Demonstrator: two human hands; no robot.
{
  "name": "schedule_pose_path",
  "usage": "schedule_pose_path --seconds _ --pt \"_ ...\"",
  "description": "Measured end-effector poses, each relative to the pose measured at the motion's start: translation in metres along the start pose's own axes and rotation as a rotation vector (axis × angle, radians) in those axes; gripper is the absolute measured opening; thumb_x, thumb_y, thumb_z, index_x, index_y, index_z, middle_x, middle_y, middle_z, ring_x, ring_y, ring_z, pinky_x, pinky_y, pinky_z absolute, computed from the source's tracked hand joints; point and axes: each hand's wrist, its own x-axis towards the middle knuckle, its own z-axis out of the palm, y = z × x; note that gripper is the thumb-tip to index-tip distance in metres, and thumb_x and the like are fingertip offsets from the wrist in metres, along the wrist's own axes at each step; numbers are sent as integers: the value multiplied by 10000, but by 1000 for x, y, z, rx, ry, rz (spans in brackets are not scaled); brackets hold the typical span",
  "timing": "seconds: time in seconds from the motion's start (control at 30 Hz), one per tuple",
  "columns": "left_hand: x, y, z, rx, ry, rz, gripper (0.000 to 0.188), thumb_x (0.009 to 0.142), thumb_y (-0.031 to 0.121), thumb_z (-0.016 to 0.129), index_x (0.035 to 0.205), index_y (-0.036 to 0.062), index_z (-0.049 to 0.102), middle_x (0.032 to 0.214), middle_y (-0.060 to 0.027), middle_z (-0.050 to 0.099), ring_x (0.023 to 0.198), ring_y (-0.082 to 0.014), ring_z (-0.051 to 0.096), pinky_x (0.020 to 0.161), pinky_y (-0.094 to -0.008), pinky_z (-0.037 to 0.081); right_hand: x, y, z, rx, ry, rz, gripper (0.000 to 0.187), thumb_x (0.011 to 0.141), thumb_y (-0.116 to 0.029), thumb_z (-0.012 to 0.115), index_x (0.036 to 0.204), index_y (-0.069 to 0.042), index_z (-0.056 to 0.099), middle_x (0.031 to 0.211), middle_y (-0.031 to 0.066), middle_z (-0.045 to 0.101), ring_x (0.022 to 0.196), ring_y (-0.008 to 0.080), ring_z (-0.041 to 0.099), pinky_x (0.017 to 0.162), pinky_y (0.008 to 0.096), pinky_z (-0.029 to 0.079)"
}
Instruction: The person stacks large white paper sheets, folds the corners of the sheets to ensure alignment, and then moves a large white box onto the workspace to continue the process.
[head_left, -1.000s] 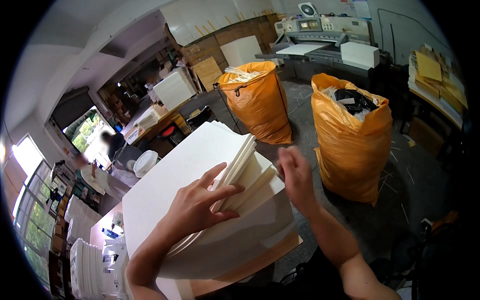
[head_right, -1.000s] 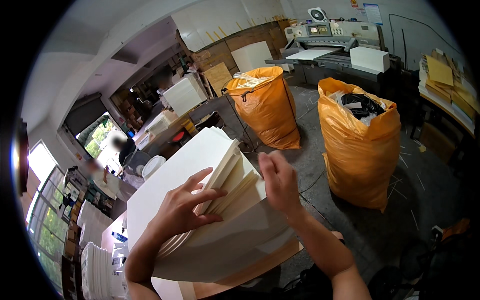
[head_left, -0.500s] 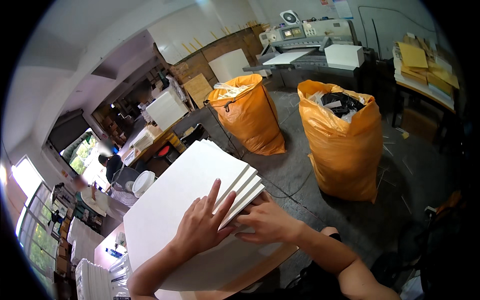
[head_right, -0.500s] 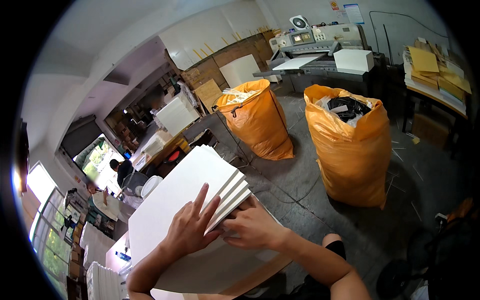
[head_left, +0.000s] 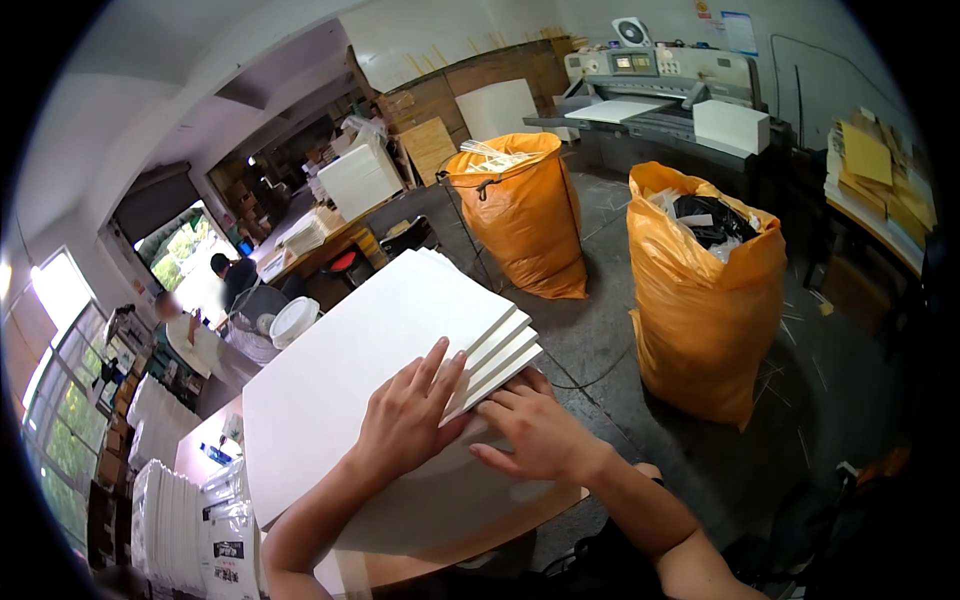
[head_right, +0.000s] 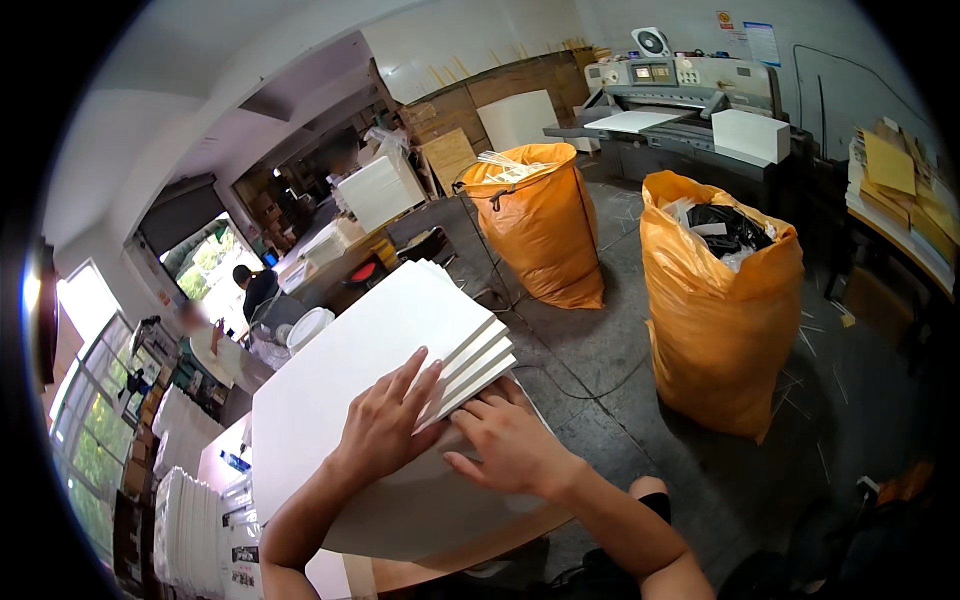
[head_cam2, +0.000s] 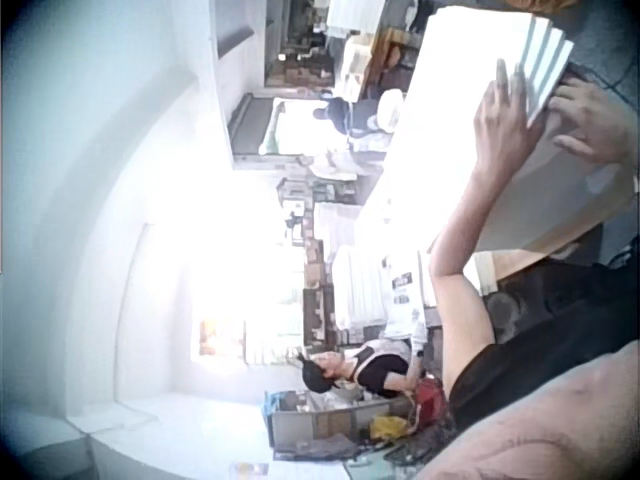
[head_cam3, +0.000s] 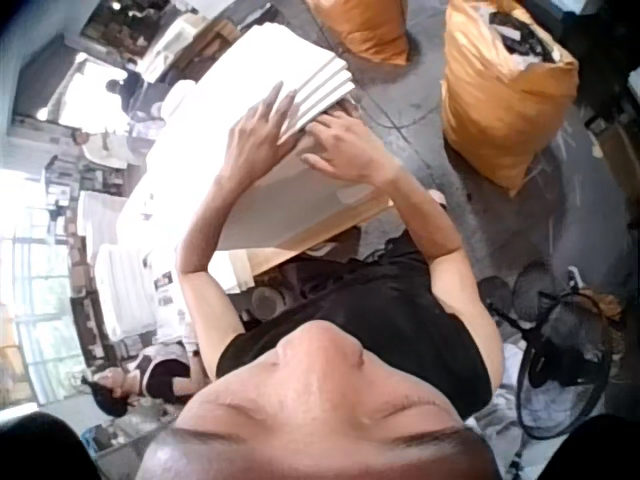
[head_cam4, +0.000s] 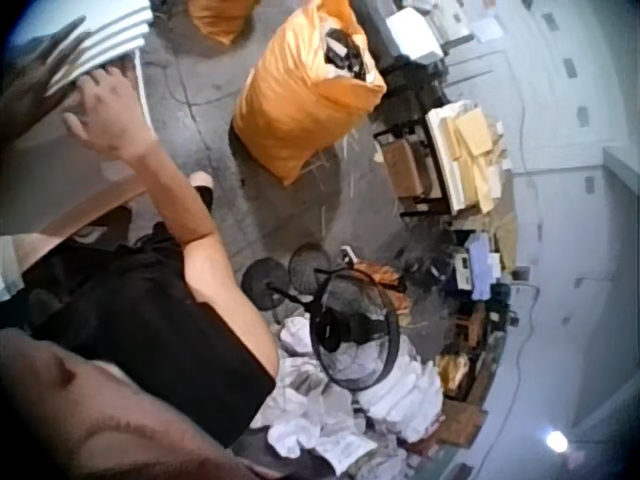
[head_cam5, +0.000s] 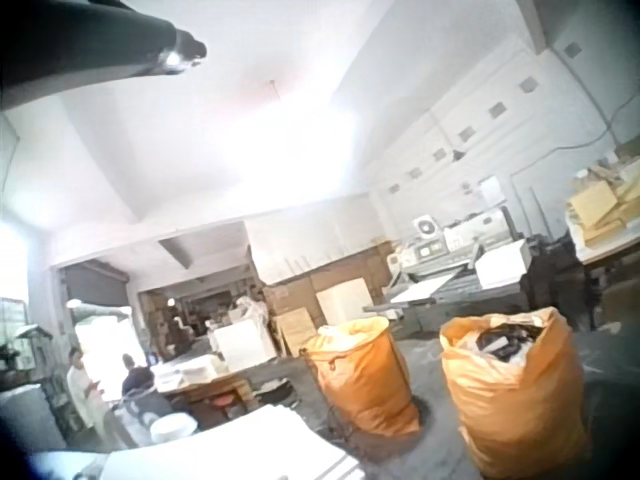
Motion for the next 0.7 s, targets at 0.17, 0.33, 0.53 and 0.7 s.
schedule_pose_path --seconds 0.17,0.33,0.53,0.7 --pt "-6 7 0 -6 76 -89 741 790 277 806 1433 54 516 1466 -187 521 1210 -355 609 961 -451 540 -1 1 4 -35 25 -13 391 899 -353 685 1083 -8 677 1094 138 683 1152 293 593 1162 476 282" --pt "-10 14 -1 -72 163 -179 703 767 293 823 1376 56 563 1321 -159 622 1144 -351 632 989 -478 525 2 -3 -3 -74 63 -30 349 916 -326 677 1070 -14 680 1099 149 694 1130 294 618 1155 471 316" --pt "-13 9 8 -20 207 -171 641 763 291 827 1322 77 600 1229 -110 668 1081 -334 647 1030 -516 496 -83 66 56 312 932 378 287 1012 -274 568 1093 -14 661 1083 130 695 969 249 634 962 389 473" --pt "-11 10 12 -18 219 -188 621 764 293 827 1306 78 613 1233 -105 668 1086 -330 646 1045 -525 486 -205 129 219 822 823 1297 438 1091 -379 452 1044 9 649 1014 134 680 898 232 600 873 390 476"
